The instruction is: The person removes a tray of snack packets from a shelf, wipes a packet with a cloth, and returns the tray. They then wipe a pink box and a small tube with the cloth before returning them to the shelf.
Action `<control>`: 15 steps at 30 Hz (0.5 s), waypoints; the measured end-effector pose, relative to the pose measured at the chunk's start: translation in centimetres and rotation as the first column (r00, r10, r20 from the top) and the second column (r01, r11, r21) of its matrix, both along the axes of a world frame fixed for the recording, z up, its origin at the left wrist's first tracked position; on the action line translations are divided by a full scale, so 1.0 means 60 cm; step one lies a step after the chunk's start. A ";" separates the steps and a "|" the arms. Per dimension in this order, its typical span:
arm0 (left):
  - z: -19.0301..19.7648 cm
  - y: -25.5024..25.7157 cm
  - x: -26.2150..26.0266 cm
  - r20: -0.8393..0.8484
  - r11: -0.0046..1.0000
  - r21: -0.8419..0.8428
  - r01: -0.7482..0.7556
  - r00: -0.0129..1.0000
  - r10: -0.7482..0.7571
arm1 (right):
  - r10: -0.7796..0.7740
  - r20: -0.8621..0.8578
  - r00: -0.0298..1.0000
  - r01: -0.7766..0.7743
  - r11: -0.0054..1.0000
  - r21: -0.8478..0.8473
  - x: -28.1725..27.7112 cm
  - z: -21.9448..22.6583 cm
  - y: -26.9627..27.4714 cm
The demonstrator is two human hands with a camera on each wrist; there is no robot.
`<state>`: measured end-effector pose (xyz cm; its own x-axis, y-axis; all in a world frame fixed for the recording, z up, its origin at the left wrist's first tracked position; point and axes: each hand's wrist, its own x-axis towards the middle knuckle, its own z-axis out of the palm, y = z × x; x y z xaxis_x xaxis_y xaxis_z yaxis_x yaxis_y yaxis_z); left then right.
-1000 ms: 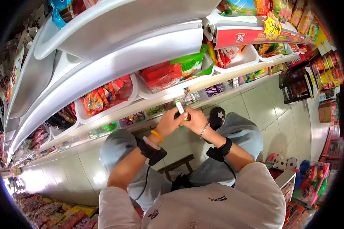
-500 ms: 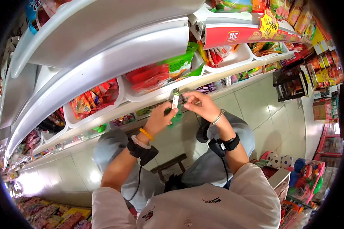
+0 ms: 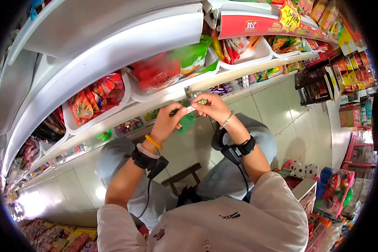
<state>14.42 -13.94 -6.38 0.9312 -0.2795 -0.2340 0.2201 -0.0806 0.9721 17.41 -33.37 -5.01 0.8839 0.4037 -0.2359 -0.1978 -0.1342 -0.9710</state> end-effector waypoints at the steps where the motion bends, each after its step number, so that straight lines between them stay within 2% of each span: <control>1: 0.003 0.001 -0.001 -0.019 0.999 -0.033 -0.035 0.999 0.034 | 0.009 0.017 1.000 -0.009 1.000 0.007 0.000 -0.002 0.004; 5: 0.012 0.008 -0.009 -0.093 0.988 -0.088 -0.125 0.989 0.117 | 0.031 0.072 0.997 -0.032 0.999 0.022 0.001 -0.005 0.018; 12: 0.021 0.035 -0.011 -0.119 0.989 -0.050 -0.137 0.984 0.131 | 0.053 0.079 0.995 -0.060 0.994 0.092 -0.004 0.004 0.041; 15: 0.020 0.042 -0.011 -0.107 0.990 -0.051 -0.129 0.987 0.123 | 0.065 0.127 0.990 -0.073 0.996 0.057 -0.005 0.005 0.047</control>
